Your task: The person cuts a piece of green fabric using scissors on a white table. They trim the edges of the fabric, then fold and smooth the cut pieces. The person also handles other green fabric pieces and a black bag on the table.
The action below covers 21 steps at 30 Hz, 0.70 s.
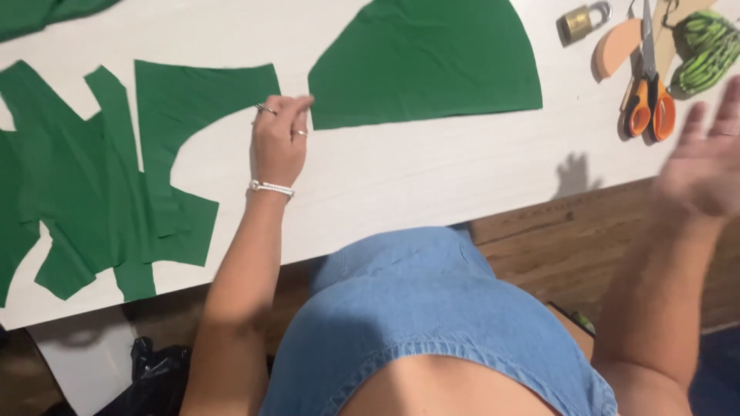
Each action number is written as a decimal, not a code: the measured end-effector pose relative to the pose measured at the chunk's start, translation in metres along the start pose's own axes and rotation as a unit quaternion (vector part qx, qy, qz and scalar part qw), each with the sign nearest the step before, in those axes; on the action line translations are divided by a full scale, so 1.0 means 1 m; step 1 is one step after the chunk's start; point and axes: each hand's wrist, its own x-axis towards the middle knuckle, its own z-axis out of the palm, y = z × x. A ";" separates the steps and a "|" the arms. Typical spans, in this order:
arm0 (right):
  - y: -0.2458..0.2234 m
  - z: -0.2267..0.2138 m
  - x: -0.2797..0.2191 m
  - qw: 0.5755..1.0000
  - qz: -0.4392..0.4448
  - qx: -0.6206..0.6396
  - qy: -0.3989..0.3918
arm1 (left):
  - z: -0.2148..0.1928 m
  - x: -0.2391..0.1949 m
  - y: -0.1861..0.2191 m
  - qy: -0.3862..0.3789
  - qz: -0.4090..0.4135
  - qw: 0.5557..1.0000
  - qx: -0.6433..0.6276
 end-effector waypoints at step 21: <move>0.064 0.158 -0.039 0.820 -0.045 -0.547 -0.161 | 0.013 -0.003 -0.019 0.012 0.006 1.000 0.008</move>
